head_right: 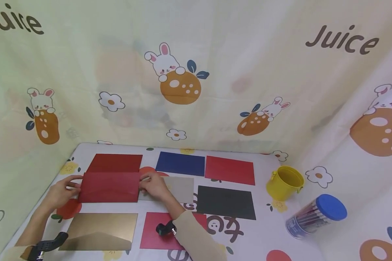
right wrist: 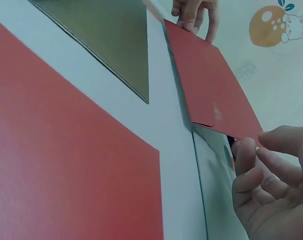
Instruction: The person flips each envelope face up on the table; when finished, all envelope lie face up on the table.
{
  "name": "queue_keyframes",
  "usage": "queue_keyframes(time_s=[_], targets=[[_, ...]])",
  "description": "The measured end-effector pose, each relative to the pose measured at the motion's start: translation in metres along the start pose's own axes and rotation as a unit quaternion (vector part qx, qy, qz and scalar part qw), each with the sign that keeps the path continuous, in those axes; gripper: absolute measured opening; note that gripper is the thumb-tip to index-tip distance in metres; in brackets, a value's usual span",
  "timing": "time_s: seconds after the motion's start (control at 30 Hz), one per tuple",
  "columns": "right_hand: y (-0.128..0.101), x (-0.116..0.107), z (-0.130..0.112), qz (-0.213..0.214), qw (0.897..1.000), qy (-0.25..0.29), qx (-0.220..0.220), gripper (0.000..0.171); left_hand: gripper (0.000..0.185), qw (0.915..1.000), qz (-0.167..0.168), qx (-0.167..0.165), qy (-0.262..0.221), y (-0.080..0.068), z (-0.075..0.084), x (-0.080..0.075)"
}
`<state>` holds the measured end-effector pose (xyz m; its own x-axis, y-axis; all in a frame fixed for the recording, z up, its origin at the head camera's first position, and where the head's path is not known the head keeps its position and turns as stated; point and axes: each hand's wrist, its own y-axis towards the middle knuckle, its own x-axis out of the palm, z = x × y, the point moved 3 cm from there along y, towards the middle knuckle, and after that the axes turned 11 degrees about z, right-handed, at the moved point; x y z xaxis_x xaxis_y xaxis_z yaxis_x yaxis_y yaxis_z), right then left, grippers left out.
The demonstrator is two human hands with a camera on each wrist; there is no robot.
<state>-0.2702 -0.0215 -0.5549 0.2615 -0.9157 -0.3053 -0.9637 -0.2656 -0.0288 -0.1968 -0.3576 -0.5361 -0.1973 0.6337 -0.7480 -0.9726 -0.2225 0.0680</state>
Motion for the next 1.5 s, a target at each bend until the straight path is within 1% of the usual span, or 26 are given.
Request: queue_keyframes(time_s=[0.2, 0.3, 0.43, 0.57, 0.73, 0.87, 0.93, 1.1, 1.17, 1.3, 1.4, 1.5], targets=[[-0.002, 0.004, 0.003, -0.016, 1.0, 0.0, 0.018, 0.025, 0.043, 0.9995, 0.002, -0.031, 0.008, -0.003, -0.005, 0.001], [-0.004, 0.006, 0.003, -0.028, 0.999, 0.016, 0.031, 0.028, 0.041, 0.9986, 0.006, -0.049, 0.02, -0.005, -0.008, 0.0], [-0.005, 0.008, 0.002, -0.038, 0.998, 0.037, 0.034, 0.029, 0.041, 0.9971, 0.012, -0.067, 0.034, -0.007, -0.009, -0.002], [-0.006, 0.011, 0.004, -0.051, 0.997, 0.042, 0.036, 0.03, 0.041, 0.9967, 0.012, -0.074, 0.032, -0.008, -0.01, -0.005], [-0.007, 0.013, 0.007, -0.057, 0.997, 0.04, 0.041, 0.03, 0.042, 0.9964, 0.001, -0.081, 0.024, -0.011, -0.014, -0.007], [-0.006, 0.01, 0.006, -0.059, 0.997, 0.027, 0.038, 0.027, 0.045, 0.996, -0.002, -0.089, 0.014, -0.012, -0.017, -0.011], [-0.004, 0.008, 0.005, -0.058, 0.998, 0.019, 0.033, 0.025, 0.047, 0.9962, 0.0, -0.087, 0.004, -0.011, -0.018, -0.012], [0.001, 0.003, 0.0, -0.053, 0.998, 0.022, 0.018, 0.025, 0.053, 0.998, 0.011, -0.059, -0.021, -0.005, -0.016, -0.009], [0.003, 0.002, -0.002, -0.054, 0.998, 0.025, 0.012, 0.028, 0.057, 0.9978, 0.016, -0.055, -0.033, -0.001, -0.014, -0.006], [0.006, 0.003, -0.005, -0.054, 0.998, 0.028, 0.011, 0.032, 0.073, 0.996, 0.014, -0.065, -0.06, 0.011, -0.011, 0.002], [0.008, 0.007, -0.008, -0.051, 0.998, 0.041, 0.016, 0.035, 0.089, 0.994, 0.008, -0.075, -0.079, 0.019, -0.008, 0.008], [0.012, 0.01, -0.01, -0.046, 0.997, 0.058, 0.02, 0.039, 0.1, 0.9919, 0.005, -0.08, -0.099, 0.027, -0.007, 0.013]])
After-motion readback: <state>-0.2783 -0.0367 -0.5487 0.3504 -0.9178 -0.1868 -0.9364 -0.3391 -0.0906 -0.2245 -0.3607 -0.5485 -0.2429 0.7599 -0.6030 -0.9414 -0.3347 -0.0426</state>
